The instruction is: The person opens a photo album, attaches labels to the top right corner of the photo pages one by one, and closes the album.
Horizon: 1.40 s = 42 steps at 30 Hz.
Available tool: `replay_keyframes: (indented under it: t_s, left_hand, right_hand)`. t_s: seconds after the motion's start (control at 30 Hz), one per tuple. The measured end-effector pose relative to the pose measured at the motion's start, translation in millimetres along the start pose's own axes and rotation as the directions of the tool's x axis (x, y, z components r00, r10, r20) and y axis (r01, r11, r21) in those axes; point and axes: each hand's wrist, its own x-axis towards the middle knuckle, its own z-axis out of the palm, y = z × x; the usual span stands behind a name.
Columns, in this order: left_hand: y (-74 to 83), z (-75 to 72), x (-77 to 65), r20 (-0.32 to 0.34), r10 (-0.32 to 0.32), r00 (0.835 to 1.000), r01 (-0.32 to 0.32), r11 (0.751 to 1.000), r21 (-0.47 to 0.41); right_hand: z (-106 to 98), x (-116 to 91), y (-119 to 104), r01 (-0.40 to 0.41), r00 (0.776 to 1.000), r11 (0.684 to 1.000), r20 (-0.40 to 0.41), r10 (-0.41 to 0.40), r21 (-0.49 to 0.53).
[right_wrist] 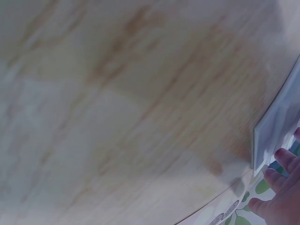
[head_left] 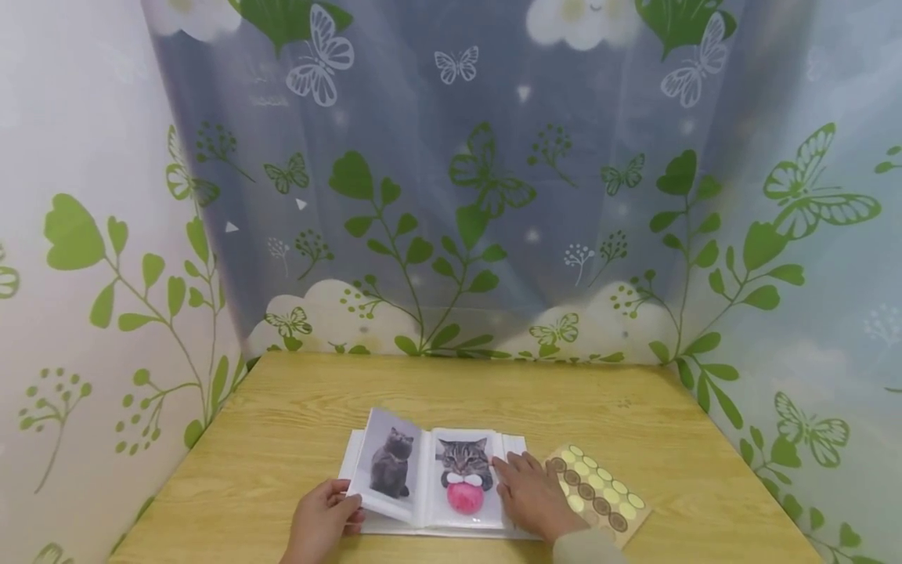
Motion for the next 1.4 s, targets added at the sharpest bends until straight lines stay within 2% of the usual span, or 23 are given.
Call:
replay_keyframes:
  t_s: [0.57,0.9,1.03,1.23,1.4]
  left_hand:
    - [-16.7,-15.6,1.4,-0.032,-0.035,0.999,0.037,0.998,0.058]
    - [-17.9,-19.9,1.1,-0.049,-0.053,0.997,0.057,0.993,0.101]
    - [-19.0,-22.7,2.3,-0.073,-0.019,0.997,0.032,0.984,0.174]
    - [-16.9,-26.2,5.0,-0.103,0.063,0.993,-0.024,0.937,0.347]
    - [-12.8,-24.9,5.9,-0.103,0.079,0.992,-0.037,0.932,0.36]
  right_hand:
    - [1.0,1.4,1.1,-0.001,1.0,1.0,0.006,0.001,-0.001]
    - [1.0,0.2,1.6,0.011,1.0,1.0,-0.019,-0.01,0.026]
    - [0.9,-0.5,1.2,0.01,0.999,0.999,-0.042,-0.008,0.048]
    - [-0.5,-0.3,1.8,-0.003,0.997,0.998,-0.08,0.008,0.063]
    - [-4.1,0.3,5.3,-0.033,0.995,0.997,-0.091,0.04,0.075]
